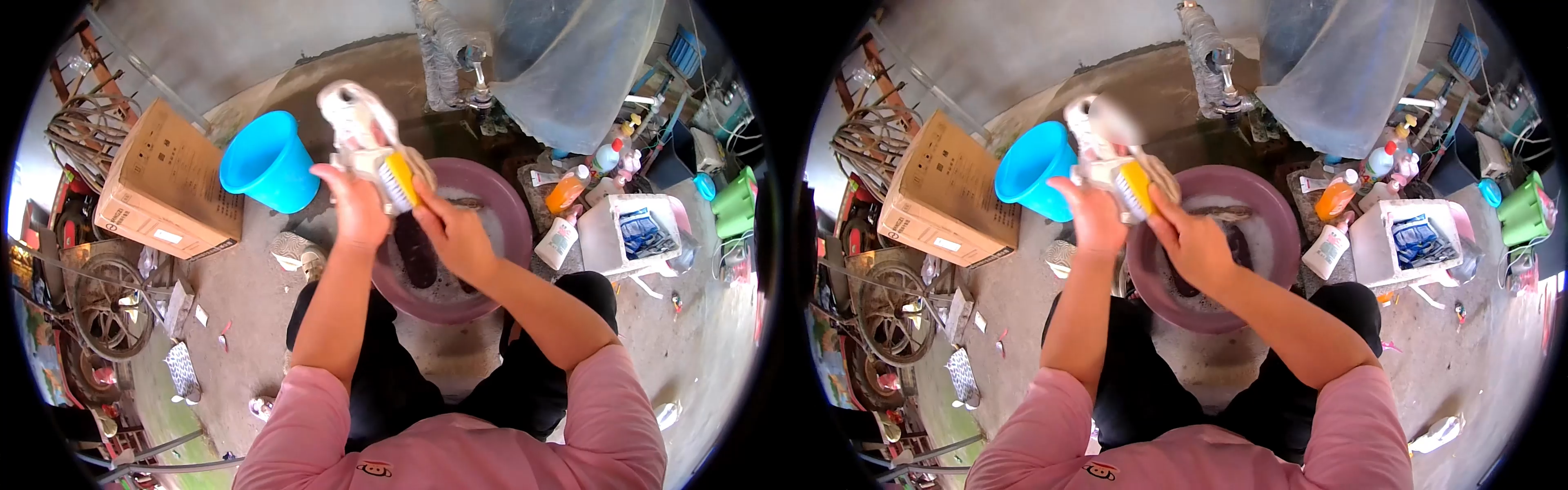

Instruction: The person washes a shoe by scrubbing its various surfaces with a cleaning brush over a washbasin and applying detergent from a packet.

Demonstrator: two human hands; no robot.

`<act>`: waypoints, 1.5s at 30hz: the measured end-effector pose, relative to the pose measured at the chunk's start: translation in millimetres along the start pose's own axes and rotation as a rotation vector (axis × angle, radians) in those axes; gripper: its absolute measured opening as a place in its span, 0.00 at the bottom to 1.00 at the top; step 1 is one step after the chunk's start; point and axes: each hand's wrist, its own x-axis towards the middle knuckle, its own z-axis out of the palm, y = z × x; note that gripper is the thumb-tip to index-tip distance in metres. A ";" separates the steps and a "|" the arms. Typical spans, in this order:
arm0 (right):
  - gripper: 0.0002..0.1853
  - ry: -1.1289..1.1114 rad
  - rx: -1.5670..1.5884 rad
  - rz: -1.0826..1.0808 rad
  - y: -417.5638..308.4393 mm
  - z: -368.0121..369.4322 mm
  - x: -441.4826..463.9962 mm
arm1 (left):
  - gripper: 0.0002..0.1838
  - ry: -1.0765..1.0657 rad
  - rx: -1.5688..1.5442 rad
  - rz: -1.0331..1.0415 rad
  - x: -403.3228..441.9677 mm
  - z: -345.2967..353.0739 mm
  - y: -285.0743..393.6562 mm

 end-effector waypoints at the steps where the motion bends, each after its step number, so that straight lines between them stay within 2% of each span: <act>1: 0.21 -0.006 -0.028 0.013 4.5 -1.3 7.0 | 0.49 -0.005 0.038 -0.025 -3.8 2.2 -6.9; 2: 0.20 0.017 0.007 0.073 8.0 -3.5 15.6 | 0.47 -0.086 -0.012 -0.095 -5.6 -1.3 -14.2; 5: 0.20 0.046 0.028 0.219 5.8 -13.0 28.2 | 0.48 -0.127 -0.011 -0.204 -13.4 5.4 -22.3; 8: 0.21 0.043 0.188 0.118 -12.2 1.8 -4.2 | 0.53 -0.082 0.036 -0.025 -0.4 -0.6 -3.7; 10: 0.21 -0.019 0.234 0.063 -24.9 6.2 -17.6 | 0.52 -0.087 -0.011 0.030 3.2 -1.0 10.3; 11: 0.21 -0.052 0.260 0.036 -29.0 6.7 -19.8 | 0.52 0.019 -0.018 0.064 3.8 2.4 9.2; 14: 0.21 -0.119 0.082 0.185 -20.4 -4.6 11.4 | 0.51 -0.093 -0.066 -0.112 -1.8 -7.7 -12.4; 16: 0.22 0.305 0.019 -0.351 28.0 22.2 25.4 | 0.52 -0.040 -0.043 -0.196 -9.5 8.3 -14.9; 17: 0.22 0.324 0.042 -0.347 31.2 23.8 25.9 | 0.51 -0.055 -0.035 -0.171 -7.4 7.4 -15.8; 19: 0.23 0.001 0.060 0.153 0.6 5.5 7.9 | 0.51 -0.044 -0.018 -0.092 0.3 -0.3 -12.9; 23: 0.23 -0.194 -0.019 0.059 -1.9 -0.8 -17.6 | 0.48 0.020 -0.083 0.128 20.9 -13.9 16.9; 25: 0.23 0.071 0.122 -0.031 9.9 -5.5 -4.9 | 0.44 0.014 -0.071 0.169 22.8 -17.2 22.5; 27: 0.24 0.174 0.314 0.149 15.1 -22.4 8.9 | 0.41 -0.049 -0.076 0.084 16.5 -14.5 20.0; 28: 0.24 0.150 0.433 0.371 11.2 -36.0 16.9 | 0.40 -0.081 -0.079 0.044 13.4 -12.4 17.4; 29: 0.20 0.247 0.566 0.404 25.2 -31.5 20.9 | 0.38 -0.123 -0.108 0.004 12.8 -13.3 12.2; 32: 0.17 0.145 0.553 0.671 26.6 -32.6 16.9 | 0.35 -0.168 -0.160 -0.116 8.2 -6.3 -0.1; 33: 0.21 0.114 0.606 0.635 19.4 -30.2 16.6 | 0.33 -0.171 -0.162 -0.145 7.1 -5.6 -4.4; 36: 0.24 0.136 0.311 0.326 33.8 -16.0 11.4 | 0.32 -0.169 -0.125 -0.113 6.2 -3.9 -9.3; 37: 0.25 0.102 0.189 0.283 31.0 -17.0 9.8 | 0.32 -0.177 -0.139 -0.129 6.2 -3.4 -8.0; 40: 0.19 0.075 0.166 0.314 32.8 -9.9 11.0 | 0.31 -0.203 -0.179 -0.179 6.7 -0.1 -0.1; 43: 0.13 0.109 0.401 0.551 21.9 -11.1 17.2 | 0.30 -0.273 -0.061 -0.211 8.6 -7.5 -7.5; 45: 0.11 0.184 0.635 0.553 21.9 -8.7 19.9 | 0.28 -0.230 0.101 -0.255 4.6 -8.6 -5.7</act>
